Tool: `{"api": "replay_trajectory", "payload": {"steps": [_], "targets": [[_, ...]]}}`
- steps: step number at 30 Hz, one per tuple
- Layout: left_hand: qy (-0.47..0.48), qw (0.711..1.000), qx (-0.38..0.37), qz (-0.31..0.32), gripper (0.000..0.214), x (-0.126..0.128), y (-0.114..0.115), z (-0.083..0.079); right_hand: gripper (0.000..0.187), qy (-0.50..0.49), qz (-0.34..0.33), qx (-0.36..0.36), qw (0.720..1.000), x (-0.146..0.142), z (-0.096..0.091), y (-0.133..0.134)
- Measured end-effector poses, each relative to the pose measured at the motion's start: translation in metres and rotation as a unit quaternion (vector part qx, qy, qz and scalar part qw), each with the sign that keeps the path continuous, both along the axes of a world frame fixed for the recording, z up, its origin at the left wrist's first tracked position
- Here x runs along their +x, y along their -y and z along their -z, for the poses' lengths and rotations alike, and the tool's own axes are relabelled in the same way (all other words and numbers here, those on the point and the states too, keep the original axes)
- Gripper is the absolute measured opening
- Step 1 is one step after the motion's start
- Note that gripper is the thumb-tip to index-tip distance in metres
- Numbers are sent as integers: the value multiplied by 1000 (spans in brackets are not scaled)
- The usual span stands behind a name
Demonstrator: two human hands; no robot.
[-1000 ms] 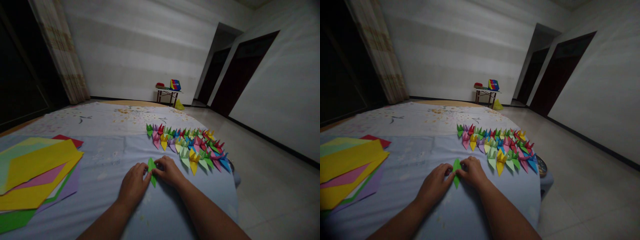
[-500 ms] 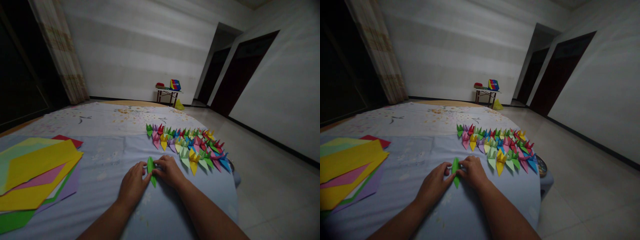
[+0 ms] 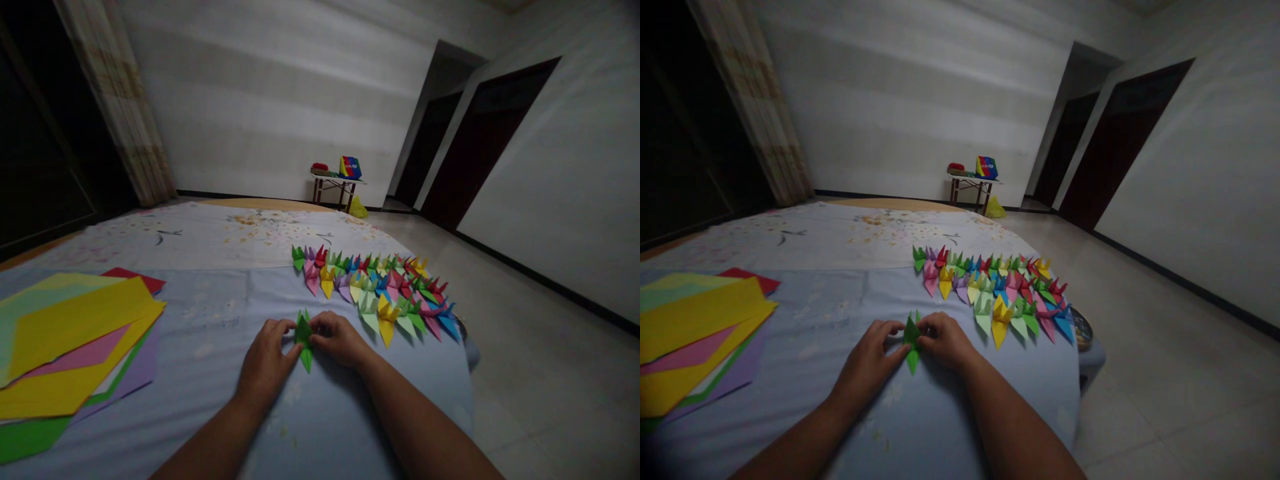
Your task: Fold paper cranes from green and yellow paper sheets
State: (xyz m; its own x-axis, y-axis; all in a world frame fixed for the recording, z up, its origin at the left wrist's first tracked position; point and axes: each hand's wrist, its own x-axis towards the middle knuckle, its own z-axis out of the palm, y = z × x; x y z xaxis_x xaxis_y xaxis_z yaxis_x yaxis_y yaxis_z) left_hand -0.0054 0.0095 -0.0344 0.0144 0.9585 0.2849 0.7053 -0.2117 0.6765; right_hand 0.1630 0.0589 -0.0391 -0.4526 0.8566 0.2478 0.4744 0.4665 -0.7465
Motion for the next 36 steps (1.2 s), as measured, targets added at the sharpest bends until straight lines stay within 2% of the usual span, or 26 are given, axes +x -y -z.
{"api": "replay_trajectory", "payload": {"steps": [4, 11, 16, 23, 29, 36], "targets": [[22, 1000, -9, 15, 23, -1, -1, 0, 10, 5, -10, 20, 1000, 3, 0, -1], [-9, 998, 9, 53, 14, -4, -3, 2, 16, 25, -63, 25, 997, 10, -5, -2], [-53, 996, 13, 71, 11, -6, -4, -2, 20, 49, -88, 27, 995, 12, -10, 0], [-79, 992, -15, 95, 12, -8, -3, -7, 24, 79, -59, 41, 994, 15, -9, -1], [-92, 990, -20, 109, 12, -11, -5, -7, 20, 80, -70, 43, 993, 15, -11, -1], [-153, 980, -10, 124, 16, -9, -1, -11, 20, 104, -67, 60, 990, 17, -7, -3]]}}
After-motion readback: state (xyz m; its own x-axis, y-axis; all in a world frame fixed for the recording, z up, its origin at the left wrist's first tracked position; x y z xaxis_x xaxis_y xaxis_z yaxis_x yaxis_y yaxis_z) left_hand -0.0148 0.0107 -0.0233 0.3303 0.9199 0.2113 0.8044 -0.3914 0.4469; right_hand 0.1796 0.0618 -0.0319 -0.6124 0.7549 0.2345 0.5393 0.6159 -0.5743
